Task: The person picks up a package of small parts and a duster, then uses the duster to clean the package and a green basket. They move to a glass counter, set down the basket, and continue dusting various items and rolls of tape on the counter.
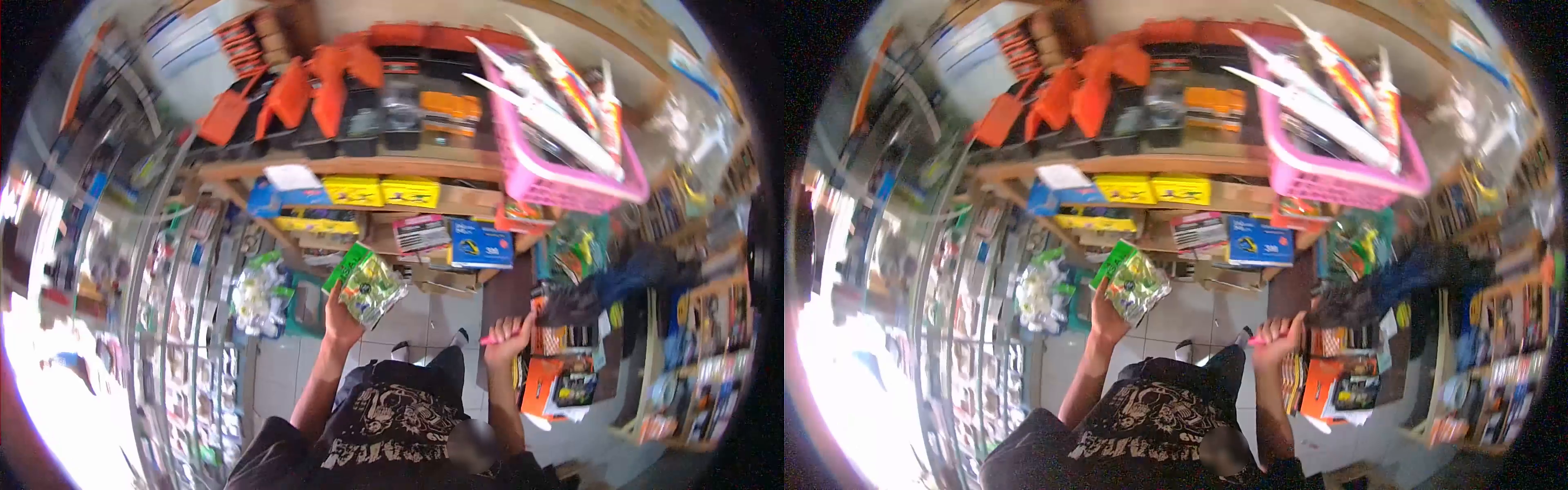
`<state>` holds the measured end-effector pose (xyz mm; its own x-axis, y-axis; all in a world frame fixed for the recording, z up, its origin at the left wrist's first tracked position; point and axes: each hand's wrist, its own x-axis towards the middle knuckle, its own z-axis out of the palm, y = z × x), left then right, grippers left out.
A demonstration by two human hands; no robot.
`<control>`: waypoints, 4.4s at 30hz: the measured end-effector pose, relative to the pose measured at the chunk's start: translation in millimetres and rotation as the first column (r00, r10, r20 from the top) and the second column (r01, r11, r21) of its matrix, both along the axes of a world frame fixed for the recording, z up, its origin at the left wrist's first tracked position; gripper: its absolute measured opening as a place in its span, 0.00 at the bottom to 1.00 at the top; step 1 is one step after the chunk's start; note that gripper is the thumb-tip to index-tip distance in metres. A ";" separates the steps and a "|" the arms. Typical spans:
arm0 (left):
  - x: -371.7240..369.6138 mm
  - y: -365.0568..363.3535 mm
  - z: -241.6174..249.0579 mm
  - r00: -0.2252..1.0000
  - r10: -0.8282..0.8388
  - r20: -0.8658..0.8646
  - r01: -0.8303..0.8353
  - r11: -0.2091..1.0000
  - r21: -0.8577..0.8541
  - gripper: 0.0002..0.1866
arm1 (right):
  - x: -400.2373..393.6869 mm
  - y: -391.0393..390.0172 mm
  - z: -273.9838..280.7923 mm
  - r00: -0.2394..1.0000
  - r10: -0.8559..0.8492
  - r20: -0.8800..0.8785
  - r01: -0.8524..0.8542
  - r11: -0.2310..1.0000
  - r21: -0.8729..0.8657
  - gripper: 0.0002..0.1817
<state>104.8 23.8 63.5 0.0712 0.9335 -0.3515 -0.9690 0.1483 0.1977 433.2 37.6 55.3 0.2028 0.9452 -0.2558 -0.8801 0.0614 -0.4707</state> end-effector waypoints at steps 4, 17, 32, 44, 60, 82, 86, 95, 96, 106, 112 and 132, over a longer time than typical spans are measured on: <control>-44.1 -10.1 -14.7 0.982 0.177 -0.061 -0.170 0.981 0.098 0.25 | -49.7 -44.7 4.8 0.879 0.251 0.405 -0.322 0.939 0.117 0.22; -84.2 -72.4 31.3 0.896 0.405 -0.185 -0.389 0.914 0.115 0.24 | -129.2 -42.8 24.5 -0.059 0.360 0.931 -0.861 0.453 -0.230 0.09; -129.1 -97.1 50.5 0.820 0.561 -0.118 -0.551 0.828 0.104 0.21 | -134.2 -40.5 32.3 -0.165 0.371 0.914 -0.919 0.280 -0.279 0.13; -125.5 -94.4 101.0 0.800 0.546 -0.250 -0.560 0.828 0.020 0.26 | -125.0 -29.0 18.5 -0.117 0.562 0.819 -0.928 0.232 -0.292 0.15; -148.1 -84.8 61.1 0.797 0.582 -0.162 -0.556 0.811 0.180 0.28 | -118.0 -34.9 33.3 -0.116 0.522 0.845 -0.880 0.341 -0.331 0.14; -160.9 -79.0 55.8 0.744 0.664 -0.068 -0.631 0.733 0.252 0.37 | -113.3 -43.6 38.9 -0.205 0.189 0.960 -0.886 0.382 -0.264 0.11; -181.4 -78.7 15.8 0.925 0.303 0.228 -0.367 0.566 0.738 0.34 | -113.9 -42.2 39.3 -0.170 0.171 0.970 -0.891 0.395 -0.226 0.11; -164.7 -72.8 19.0 0.837 0.548 0.005 -0.458 0.695 0.555 0.35 | -126.5 -53.8 46.6 -0.182 0.213 0.960 -0.877 0.405 -0.256 0.12; -155.7 -68.6 20.0 0.763 0.646 -0.006 -0.600 0.712 0.365 0.35 | -132.7 -53.8 48.1 -0.163 0.218 0.962 -0.876 0.416 -0.242 0.12; -145.2 -65.3 46.6 0.472 0.860 -0.195 -0.826 0.509 0.243 0.42 | -143.8 -53.3 68.3 -0.202 0.210 0.957 -0.883 0.384 -0.271 0.13; -145.2 -46.5 -8.1 -0.187 0.350 -0.918 -0.550 0.737 0.393 0.36 | -140.2 -57.9 63.9 -0.172 0.332 0.928 -0.865 0.400 -0.303 0.14; -106.3 -71.7 25.2 0.844 0.420 -0.333 -0.431 0.902 0.044 0.39 | -120.6 -51.9 54.6 -0.201 0.415 0.887 -0.870 0.341 -0.357 0.14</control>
